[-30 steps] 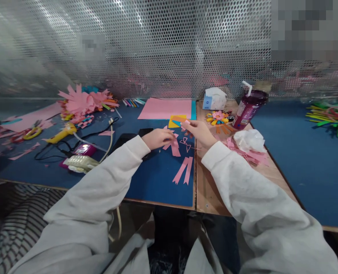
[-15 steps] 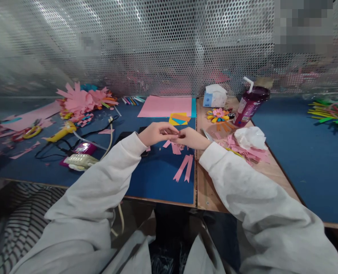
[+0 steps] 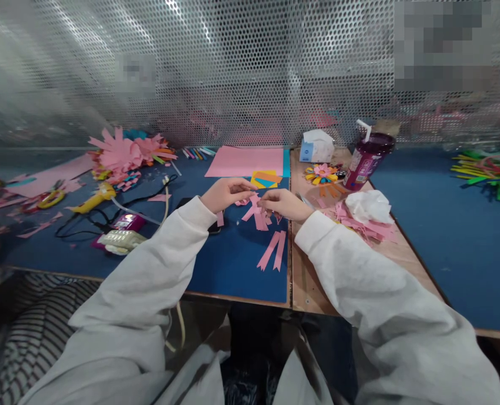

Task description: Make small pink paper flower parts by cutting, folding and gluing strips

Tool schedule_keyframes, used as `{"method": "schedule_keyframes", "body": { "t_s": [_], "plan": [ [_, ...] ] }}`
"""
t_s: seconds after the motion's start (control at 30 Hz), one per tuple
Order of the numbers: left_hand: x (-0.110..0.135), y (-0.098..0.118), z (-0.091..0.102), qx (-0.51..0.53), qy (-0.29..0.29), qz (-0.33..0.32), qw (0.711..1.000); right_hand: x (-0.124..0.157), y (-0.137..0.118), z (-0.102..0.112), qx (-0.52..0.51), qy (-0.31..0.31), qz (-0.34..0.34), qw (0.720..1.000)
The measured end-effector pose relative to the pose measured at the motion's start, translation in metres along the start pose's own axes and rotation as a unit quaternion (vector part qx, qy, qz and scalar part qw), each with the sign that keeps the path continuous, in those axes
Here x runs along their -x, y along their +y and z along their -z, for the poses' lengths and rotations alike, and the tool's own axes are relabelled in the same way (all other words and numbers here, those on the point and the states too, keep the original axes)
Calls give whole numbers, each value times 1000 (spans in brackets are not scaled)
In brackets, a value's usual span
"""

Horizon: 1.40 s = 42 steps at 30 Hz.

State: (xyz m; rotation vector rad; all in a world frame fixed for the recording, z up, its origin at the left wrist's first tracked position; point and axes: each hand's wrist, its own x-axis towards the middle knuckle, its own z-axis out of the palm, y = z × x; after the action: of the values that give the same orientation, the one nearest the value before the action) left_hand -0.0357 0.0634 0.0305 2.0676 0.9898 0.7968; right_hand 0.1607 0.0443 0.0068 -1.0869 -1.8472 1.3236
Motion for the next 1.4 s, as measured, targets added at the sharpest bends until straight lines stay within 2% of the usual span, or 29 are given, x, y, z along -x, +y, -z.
{"method": "schedule_keyframes", "body": {
  "t_s": [0.27,0.33,0.5,0.67,1.07,1.27,1.4],
  "plan": [
    [0,-4,3,-4,-29,-3,1000,3,-3,0,-31,6,-10,999],
    [1,-6,4,-28,-33,-31,999,4,-4,-1,-37,-13,-22,999],
    [4,-8,5,-85,-76,-151,982,7,-6,0,-58,-48,-44,996],
    [8,-12,-1,-92,-85,-201,971,8,-6,0,-118,-52,-55,990],
    [10,-14,-15,-109,-19,-262,959,8,-6,-2,-182,-32,-84,979],
    [9,-16,-9,-168,7,-275,947,7,-8,-4,-174,4,-85,981],
    [16,-30,-2,-237,41,-269,933,5,-5,-5,-180,45,-77,980]
  ]
}}
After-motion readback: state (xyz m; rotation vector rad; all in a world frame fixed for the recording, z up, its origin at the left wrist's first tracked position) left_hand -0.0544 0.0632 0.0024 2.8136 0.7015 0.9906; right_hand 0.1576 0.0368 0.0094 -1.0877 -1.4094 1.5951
